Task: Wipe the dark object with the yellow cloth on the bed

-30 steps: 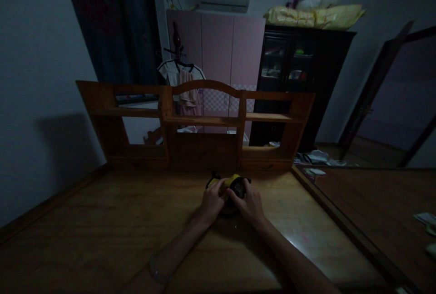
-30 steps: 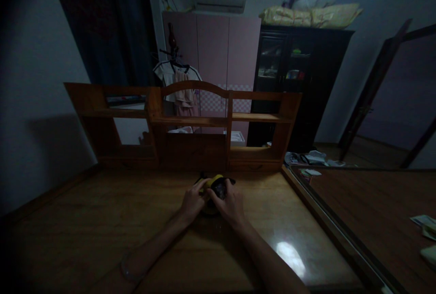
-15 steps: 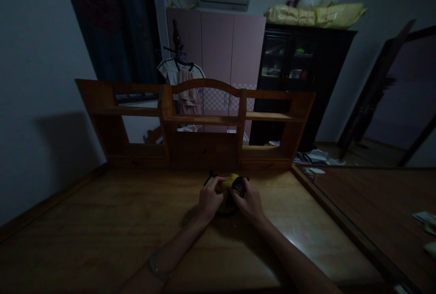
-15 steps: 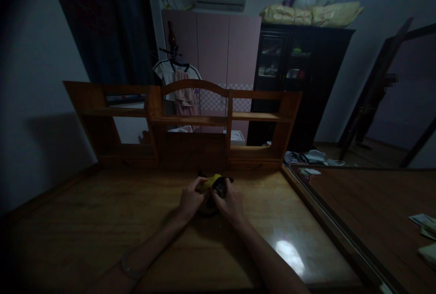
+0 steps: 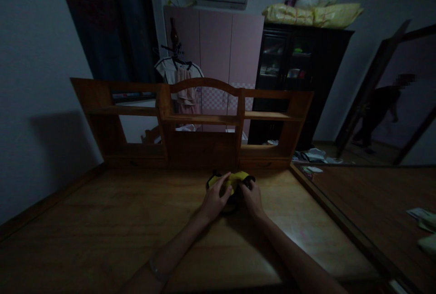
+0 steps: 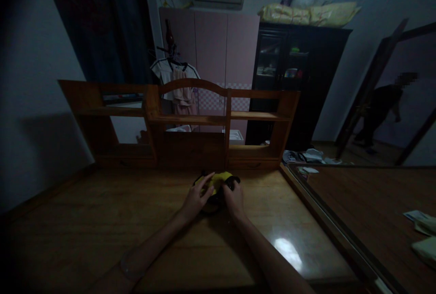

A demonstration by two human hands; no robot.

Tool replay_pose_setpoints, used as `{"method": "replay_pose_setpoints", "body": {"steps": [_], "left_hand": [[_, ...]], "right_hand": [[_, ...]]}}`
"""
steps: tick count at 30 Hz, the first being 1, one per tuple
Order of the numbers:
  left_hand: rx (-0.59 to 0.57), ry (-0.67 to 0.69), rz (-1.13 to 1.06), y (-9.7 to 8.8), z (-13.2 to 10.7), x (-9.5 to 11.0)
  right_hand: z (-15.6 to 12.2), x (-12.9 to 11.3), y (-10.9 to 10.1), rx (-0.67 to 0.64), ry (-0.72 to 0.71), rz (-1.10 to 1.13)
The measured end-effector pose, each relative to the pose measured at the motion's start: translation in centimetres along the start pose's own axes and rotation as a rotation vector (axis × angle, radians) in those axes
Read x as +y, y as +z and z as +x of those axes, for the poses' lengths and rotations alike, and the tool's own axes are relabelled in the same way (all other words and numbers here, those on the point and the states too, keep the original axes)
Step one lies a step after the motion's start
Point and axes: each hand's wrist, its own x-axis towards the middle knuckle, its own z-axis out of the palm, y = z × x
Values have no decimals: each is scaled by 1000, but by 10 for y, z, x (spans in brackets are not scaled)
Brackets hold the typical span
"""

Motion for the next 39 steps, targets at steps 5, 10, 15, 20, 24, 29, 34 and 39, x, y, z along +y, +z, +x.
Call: {"method": "replay_pose_setpoints", "body": {"steps": [5, 10, 15, 20, 24, 29, 34, 39], "left_hand": [[-81, -166, -243, 9, 2, -19], [-91, -195, -125, 12, 3, -32], [-37, -80, 17, 8, 2, -28], [6, -37, 42, 7, 3, -24], [29, -56, 53, 9, 4, -28], [55, -43, 118, 7, 4, -31], [61, -54, 197, 2, 4, -28], [71, -46, 207, 0, 4, -18]], "right_hand": [[1, 5, 0, 28, 7, -70], [-3, 1, -1, 34, -37, -206], [-9, -4, 1, -9, -106, -297], [-10, -3, 3, -51, -153, -326], [-9, -4, 3, -70, -181, -334], [-13, -11, 3, -114, -260, -404], [-16, -15, 2, -106, -231, -396], [-14, -13, 2, -67, -137, -213]]}}
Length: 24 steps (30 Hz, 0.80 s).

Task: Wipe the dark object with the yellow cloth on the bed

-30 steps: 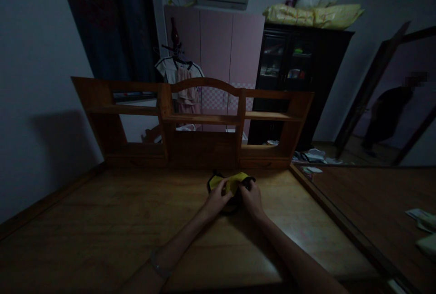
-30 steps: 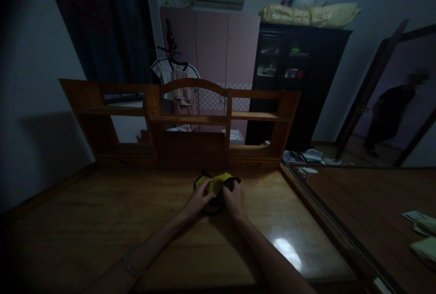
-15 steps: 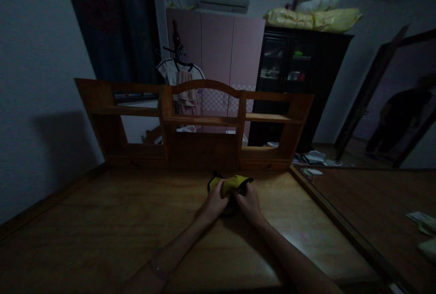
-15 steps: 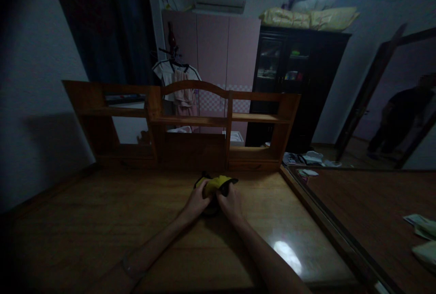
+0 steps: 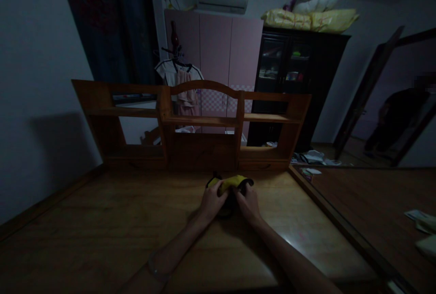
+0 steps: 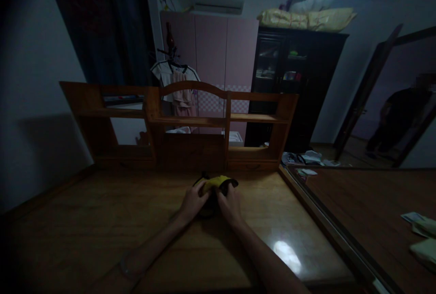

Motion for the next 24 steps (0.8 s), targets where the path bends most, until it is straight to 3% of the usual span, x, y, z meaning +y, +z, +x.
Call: {"method": "replay_pose_setpoints", "body": {"steps": [4, 11, 16, 24], "left_hand": [[-64, -24, -158, 1, -3, 8], [-295, -182, -512, 10, -4, -3], [-309, -257, -642, 13, 0, -16], [-269, -255, -608, 18, 0, -26]], "right_hand": [[8, 12, 1, 51, 139, 203], [17, 33, 1, 87, 197, 183], [16, 31, 3, 80, 199, 149], [11, 26, 3, 42, 126, 52]]}}
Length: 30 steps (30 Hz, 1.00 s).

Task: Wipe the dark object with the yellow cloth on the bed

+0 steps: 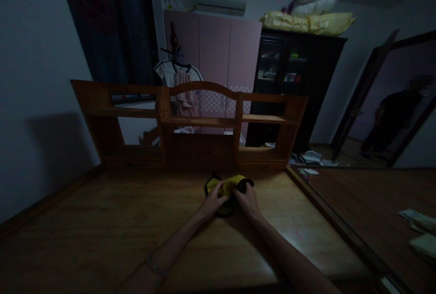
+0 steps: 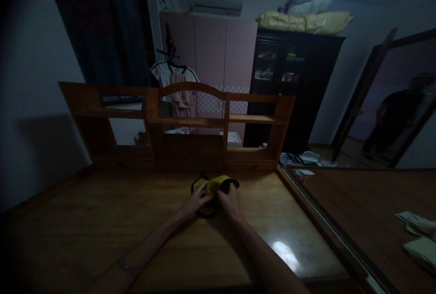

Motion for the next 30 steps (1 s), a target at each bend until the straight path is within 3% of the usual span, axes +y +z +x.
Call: {"method": "replay_pose_setpoints", "body": {"steps": [3, 8, 11, 17, 30], "left_hand": [[7, 34, 70, 0, -1, 0], [106, 246, 369, 1, -5, 8], [123, 301, 462, 1, -9, 15], [160, 301, 561, -1, -9, 16], [278, 224, 664, -2, -7, 16]], "right_hand": [[-2, -3, 0, -18, -32, -33], [-11, -12, 0, -87, -137, -74], [-16, -15, 1, -99, -225, -145], [-15, -14, 2, -78, -260, -200], [-15, -26, -2, -77, -182, -212]]}}
